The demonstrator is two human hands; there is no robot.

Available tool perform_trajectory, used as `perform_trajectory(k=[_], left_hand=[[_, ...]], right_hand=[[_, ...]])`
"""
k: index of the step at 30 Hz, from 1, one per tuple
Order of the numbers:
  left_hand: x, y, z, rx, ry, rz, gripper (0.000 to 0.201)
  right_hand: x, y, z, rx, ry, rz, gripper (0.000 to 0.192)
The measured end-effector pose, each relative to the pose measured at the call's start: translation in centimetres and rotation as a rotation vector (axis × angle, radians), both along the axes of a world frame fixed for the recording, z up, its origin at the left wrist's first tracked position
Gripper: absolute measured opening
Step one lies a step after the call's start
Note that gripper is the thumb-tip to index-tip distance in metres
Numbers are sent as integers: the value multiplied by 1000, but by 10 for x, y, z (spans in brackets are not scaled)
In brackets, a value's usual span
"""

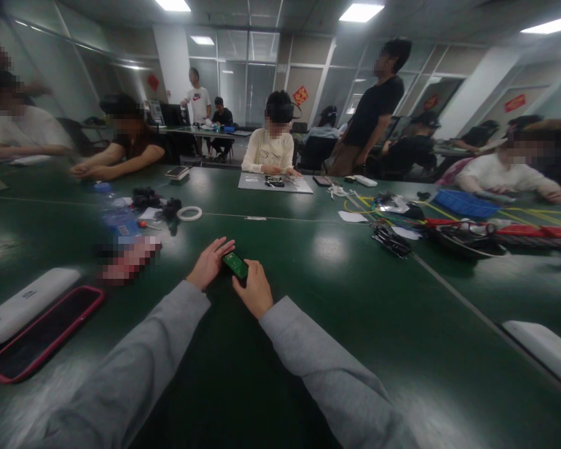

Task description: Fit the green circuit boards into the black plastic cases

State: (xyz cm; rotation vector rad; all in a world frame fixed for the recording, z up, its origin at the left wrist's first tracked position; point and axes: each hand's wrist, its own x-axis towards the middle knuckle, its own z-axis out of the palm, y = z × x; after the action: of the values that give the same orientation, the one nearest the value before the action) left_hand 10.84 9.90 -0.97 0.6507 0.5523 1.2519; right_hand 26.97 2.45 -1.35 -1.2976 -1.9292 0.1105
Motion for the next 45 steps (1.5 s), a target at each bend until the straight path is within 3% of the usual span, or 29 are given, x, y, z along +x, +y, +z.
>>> perform_trajectory(k=[13, 24, 45], left_hand=[[6, -14, 16, 27, 36, 58, 38], [7, -3, 3, 44, 103, 67, 46], [8, -7, -3, 330, 313, -10, 47]], right_hand=[[-1, -1, 1, 27, -68, -13, 44], [-1, -2, 2, 16, -57, -23, 44], [0, -1, 1, 18, -27, -30, 41]])
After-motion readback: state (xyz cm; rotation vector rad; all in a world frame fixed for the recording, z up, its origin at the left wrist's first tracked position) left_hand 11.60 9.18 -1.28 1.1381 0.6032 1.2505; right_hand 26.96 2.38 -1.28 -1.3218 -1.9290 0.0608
